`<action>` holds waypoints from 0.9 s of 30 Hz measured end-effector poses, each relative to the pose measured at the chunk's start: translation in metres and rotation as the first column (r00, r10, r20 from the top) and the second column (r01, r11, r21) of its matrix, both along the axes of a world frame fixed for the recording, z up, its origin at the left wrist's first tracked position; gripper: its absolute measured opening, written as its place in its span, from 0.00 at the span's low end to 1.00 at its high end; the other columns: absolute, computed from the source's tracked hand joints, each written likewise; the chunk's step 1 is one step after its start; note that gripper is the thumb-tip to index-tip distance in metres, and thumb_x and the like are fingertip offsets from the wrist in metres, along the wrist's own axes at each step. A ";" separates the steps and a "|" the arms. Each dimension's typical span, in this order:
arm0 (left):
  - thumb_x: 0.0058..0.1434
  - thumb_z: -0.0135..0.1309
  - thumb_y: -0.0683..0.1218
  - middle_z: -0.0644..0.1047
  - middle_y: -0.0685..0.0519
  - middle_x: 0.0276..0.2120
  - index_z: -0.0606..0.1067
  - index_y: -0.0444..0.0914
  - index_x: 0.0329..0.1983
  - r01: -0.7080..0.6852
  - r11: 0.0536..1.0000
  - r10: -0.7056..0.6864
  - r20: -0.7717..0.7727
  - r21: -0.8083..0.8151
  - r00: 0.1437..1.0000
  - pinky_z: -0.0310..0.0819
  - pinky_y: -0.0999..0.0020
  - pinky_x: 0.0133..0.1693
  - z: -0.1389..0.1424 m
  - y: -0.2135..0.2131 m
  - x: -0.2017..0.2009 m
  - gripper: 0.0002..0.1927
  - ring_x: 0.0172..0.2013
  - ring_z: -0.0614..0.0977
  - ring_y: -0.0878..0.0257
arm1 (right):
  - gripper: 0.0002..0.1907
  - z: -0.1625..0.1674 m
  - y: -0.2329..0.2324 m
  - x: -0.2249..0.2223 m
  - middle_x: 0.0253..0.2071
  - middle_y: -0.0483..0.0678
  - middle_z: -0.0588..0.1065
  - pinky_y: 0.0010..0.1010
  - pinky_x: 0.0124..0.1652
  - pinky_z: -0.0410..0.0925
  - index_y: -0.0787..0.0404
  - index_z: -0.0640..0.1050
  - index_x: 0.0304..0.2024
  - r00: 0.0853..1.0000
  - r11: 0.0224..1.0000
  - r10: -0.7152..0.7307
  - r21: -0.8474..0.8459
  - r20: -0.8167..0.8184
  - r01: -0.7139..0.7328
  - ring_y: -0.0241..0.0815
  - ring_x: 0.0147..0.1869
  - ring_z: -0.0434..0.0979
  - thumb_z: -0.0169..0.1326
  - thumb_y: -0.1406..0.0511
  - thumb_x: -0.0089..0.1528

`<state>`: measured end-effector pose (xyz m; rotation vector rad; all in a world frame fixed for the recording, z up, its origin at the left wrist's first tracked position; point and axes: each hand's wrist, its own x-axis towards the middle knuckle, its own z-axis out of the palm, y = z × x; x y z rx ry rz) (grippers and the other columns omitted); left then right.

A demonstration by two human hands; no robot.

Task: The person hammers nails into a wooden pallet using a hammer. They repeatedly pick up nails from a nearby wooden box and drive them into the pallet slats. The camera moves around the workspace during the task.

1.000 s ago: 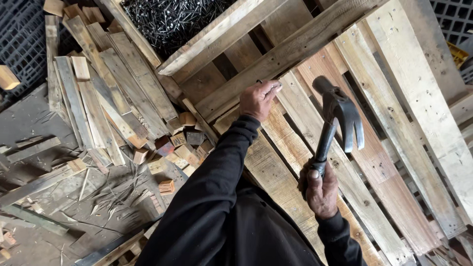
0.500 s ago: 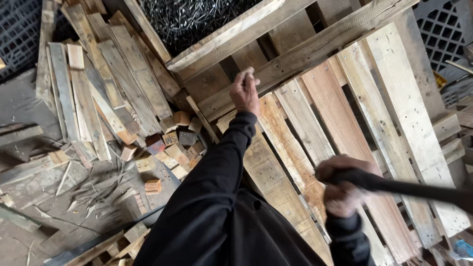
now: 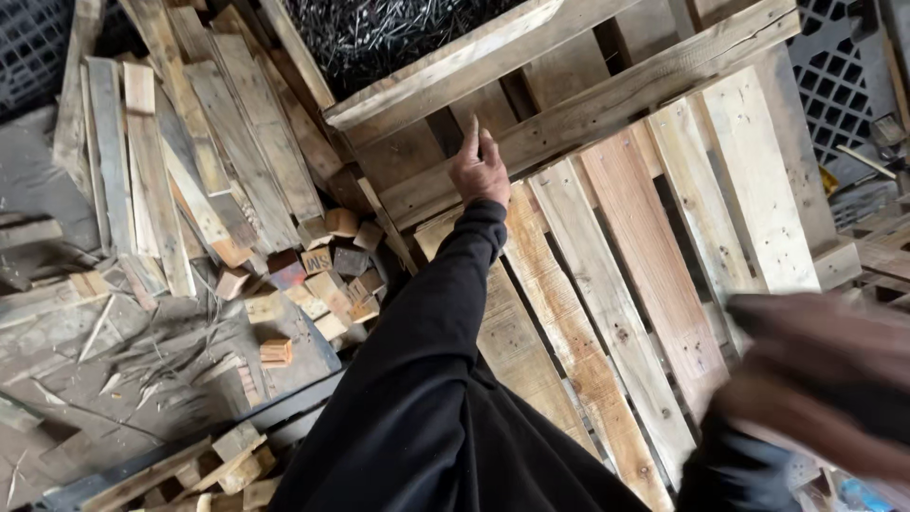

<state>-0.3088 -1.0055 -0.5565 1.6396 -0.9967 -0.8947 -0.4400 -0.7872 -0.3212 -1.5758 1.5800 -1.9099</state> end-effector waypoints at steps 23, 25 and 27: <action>0.69 0.56 0.48 0.80 0.52 0.32 0.69 0.38 0.39 0.087 0.995 -0.049 -0.508 0.052 0.860 0.73 0.67 0.30 0.004 0.005 0.006 0.11 0.32 0.87 0.62 | 0.29 -0.087 0.066 0.032 0.18 0.46 0.69 0.29 0.19 0.62 0.62 0.71 0.32 0.939 0.383 -0.318 0.924 0.128 0.004 0.37 0.18 0.67 0.45 0.43 0.67; 0.65 0.59 0.46 0.77 0.56 0.33 0.68 0.39 0.38 0.168 0.976 0.003 -0.780 0.139 0.626 0.60 0.71 0.21 0.003 0.002 0.018 0.11 0.30 0.85 0.65 | 0.30 -0.086 0.082 0.038 0.18 0.46 0.70 0.28 0.18 0.60 0.61 0.71 0.32 0.942 0.553 -0.276 0.833 0.191 -0.006 0.35 0.16 0.66 0.46 0.41 0.66; 0.65 0.59 0.48 0.78 0.55 0.30 0.68 0.42 0.38 0.274 0.955 -0.043 -0.866 0.111 0.499 0.58 0.74 0.18 0.006 0.005 0.041 0.10 0.21 0.74 0.71 | 0.31 -0.099 0.097 0.054 0.18 0.46 0.71 0.27 0.17 0.59 0.62 0.73 0.33 0.883 0.652 -0.245 0.742 0.401 -0.156 0.34 0.15 0.66 0.49 0.40 0.63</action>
